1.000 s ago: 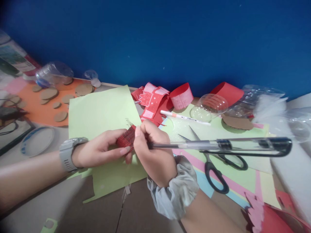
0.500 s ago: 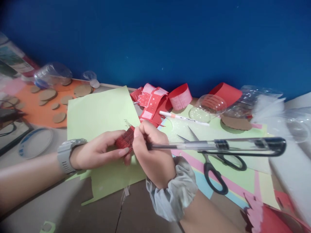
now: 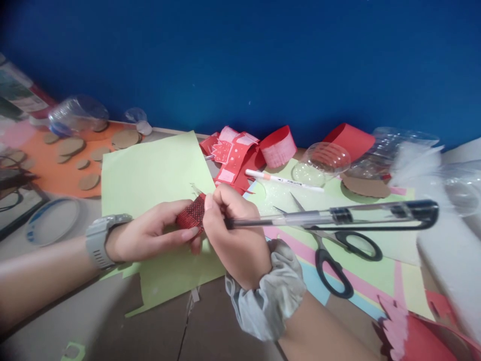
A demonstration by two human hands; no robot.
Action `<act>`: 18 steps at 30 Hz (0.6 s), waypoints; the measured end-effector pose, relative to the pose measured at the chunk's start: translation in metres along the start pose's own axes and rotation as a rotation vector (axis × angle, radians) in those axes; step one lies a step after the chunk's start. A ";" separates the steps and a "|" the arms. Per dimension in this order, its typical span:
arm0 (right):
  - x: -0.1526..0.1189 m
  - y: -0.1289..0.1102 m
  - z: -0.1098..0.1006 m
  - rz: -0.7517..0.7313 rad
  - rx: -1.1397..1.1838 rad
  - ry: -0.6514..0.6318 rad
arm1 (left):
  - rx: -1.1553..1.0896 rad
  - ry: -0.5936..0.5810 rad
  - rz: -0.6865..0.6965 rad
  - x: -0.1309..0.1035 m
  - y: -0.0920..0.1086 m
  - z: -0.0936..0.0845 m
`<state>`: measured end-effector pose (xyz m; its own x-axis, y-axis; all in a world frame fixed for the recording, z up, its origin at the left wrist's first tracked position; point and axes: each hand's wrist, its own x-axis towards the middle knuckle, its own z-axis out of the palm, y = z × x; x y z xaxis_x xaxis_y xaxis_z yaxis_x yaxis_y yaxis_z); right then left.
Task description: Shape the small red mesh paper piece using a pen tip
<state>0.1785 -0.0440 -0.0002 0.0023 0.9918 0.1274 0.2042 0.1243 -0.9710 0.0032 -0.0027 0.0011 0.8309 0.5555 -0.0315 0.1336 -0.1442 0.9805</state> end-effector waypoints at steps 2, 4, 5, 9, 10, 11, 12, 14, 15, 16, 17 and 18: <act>0.000 0.000 0.000 0.003 0.016 0.010 | -0.003 0.002 -0.004 0.000 0.000 0.000; 0.001 0.001 0.000 0.015 0.044 0.024 | 0.004 0.008 -0.015 0.000 0.000 0.000; 0.001 0.001 0.000 0.026 0.061 0.033 | 0.012 0.010 -0.021 0.000 0.000 0.000; 0.001 0.002 0.000 0.055 0.105 0.052 | 0.021 0.011 -0.024 0.000 -0.001 0.000; 0.001 0.002 0.000 0.052 0.104 0.051 | 0.018 0.011 -0.019 0.000 -0.001 0.000; 0.001 0.002 0.000 0.047 0.098 0.050 | 0.013 0.012 -0.016 0.000 -0.001 0.000; 0.002 0.002 0.000 0.041 0.093 0.048 | 0.008 0.013 -0.012 0.000 -0.001 0.000; 0.002 0.001 0.000 0.027 0.081 0.041 | 0.003 0.012 -0.005 -0.001 -0.001 0.000; 0.002 0.001 0.000 0.019 0.075 0.038 | 0.002 0.012 -0.005 -0.001 -0.001 0.000; 0.002 0.001 0.000 0.013 0.067 0.035 | 0.000 0.010 -0.003 -0.001 -0.001 0.000; 0.002 0.000 0.000 0.007 0.060 0.032 | -0.001 0.008 -0.002 0.000 -0.001 0.000; 0.002 0.000 0.000 0.001 0.052 0.029 | -0.003 0.006 0.000 0.000 -0.001 0.000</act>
<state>0.1787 -0.0421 0.0001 0.0310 0.9908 0.1314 0.1535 0.1252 -0.9802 0.0027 -0.0027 0.0006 0.8275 0.5606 -0.0300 0.1319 -0.1423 0.9810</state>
